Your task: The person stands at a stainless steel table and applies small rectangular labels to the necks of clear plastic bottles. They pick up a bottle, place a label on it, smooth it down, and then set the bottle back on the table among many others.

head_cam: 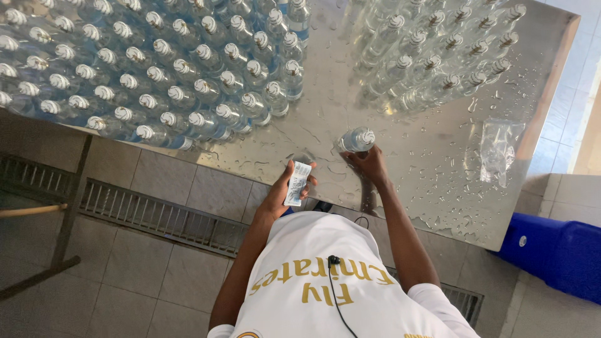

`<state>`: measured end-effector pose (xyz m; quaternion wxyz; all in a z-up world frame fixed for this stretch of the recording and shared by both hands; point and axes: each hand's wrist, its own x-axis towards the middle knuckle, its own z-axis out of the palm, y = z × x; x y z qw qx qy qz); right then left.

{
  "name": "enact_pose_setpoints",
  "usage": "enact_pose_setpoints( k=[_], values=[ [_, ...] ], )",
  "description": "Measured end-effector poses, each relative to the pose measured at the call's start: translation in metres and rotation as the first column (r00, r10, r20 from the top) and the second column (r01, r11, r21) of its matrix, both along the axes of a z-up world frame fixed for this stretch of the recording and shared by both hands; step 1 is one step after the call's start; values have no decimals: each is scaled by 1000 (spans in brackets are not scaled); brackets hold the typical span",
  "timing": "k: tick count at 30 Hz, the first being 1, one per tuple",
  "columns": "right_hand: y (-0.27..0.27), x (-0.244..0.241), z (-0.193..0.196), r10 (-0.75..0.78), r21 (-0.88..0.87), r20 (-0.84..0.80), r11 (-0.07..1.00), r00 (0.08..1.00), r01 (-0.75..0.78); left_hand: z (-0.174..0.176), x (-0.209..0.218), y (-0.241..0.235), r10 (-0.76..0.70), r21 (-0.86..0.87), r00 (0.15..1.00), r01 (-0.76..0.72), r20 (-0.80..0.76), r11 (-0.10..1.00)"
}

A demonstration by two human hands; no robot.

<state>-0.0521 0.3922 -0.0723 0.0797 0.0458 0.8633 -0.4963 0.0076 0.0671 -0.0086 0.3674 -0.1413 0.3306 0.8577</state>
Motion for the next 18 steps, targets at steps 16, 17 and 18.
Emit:
enact_pose_setpoints(
  k=[16, 17, 18],
  values=[
    [-16, 7, 21, -10, -37, -55, 999, 998, 7, -5, -4, -8, -23, 9, 1000, 22, 20, 1000],
    [-18, 5, 25, -18, -36, -195, 999, 981, 11, -2, -4, -10, -20, -2, 1000, 20, 16, 1000],
    [-21, 1, 28, -25, -36, -335, 999, 942, 13, 0, -6, -12, -17, -14, 1000, 17, 8, 1000]
  ],
)
